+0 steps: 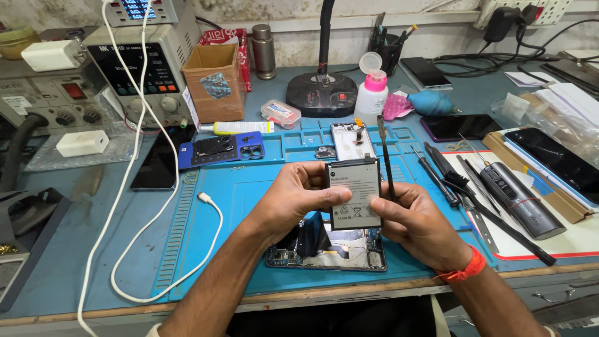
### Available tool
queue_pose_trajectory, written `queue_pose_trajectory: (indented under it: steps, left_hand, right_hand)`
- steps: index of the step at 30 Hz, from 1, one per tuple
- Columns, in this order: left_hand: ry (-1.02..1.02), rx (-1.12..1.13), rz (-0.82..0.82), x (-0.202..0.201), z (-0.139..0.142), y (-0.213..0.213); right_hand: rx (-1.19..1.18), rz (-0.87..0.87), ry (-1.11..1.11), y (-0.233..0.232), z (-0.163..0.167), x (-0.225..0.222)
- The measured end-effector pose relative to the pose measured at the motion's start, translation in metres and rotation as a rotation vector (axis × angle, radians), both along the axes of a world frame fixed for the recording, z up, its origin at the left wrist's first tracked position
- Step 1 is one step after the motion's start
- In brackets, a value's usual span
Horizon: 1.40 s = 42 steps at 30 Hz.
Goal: The person works on a smartphone at a repair bench. They pry open the phone's back cover, disconnect and lift out the battery, use a spudger and tweezers on internal components, and unscrew parts with a screwdriver while handling the disassembled phone frame.
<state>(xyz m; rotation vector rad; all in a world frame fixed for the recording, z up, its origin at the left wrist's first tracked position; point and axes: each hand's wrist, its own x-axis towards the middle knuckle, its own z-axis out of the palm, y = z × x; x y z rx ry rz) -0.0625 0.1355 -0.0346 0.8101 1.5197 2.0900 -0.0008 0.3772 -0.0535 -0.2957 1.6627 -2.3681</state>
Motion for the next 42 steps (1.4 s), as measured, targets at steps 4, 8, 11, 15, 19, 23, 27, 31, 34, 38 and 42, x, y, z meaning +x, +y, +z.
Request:
queue_pose_trajectory:
  steps: [4, 8, 11, 15, 19, 23, 27, 31, 34, 38, 42]
  left_hand:
    - [0.009, 0.02, -0.028, 0.002, -0.003, 0.0]
    - [0.007, 0.037, -0.064, 0.002, -0.005, 0.0]
    - [0.015, 0.033, -0.071, 0.003, -0.006, -0.001]
    - [0.022, 0.031, -0.013, 0.003, -0.008, 0.002]
    - [0.088, 0.084, 0.211, 0.0, -0.008, 0.015]
    - [0.153, 0.174, 0.427, -0.022, 0.004, 0.003]
    - [0.36, 0.123, 0.581, -0.062, 0.021, -0.028]
    - [0.463, -0.089, 0.641, -0.088, 0.018, -0.037]
    - [0.422, -0.238, 0.65, -0.098, 0.01, -0.029]
    - [0.422, -0.503, 0.837, -0.097, -0.004, -0.027]
    - [0.479, -0.585, 0.977, -0.099, -0.016, -0.032]
  right_hand:
    - [0.001, 0.015, 0.01, 0.003, -0.003, -0.001]
    - [0.0, 0.05, 0.046, 0.005, -0.006, 0.001]
    - [0.02, 0.047, 0.052, 0.004, -0.006, 0.002]
    - [0.026, -0.019, 0.026, 0.001, -0.003, 0.004]
    - [0.134, -0.215, 0.187, -0.004, 0.0, 0.004]
    - [0.294, -0.401, 0.268, -0.001, 0.004, 0.009]
    - [0.364, -0.461, 0.284, -0.003, 0.004, 0.006]
    - [0.329, -0.45, 0.267, -0.003, 0.004, 0.006]
    - [0.329, -0.448, 0.258, -0.002, 0.004, 0.007]
    - [0.336, -0.441, 0.248, -0.002, 0.004, 0.007]
    - [0.327, -0.403, 0.283, -0.002, 0.004, 0.006]
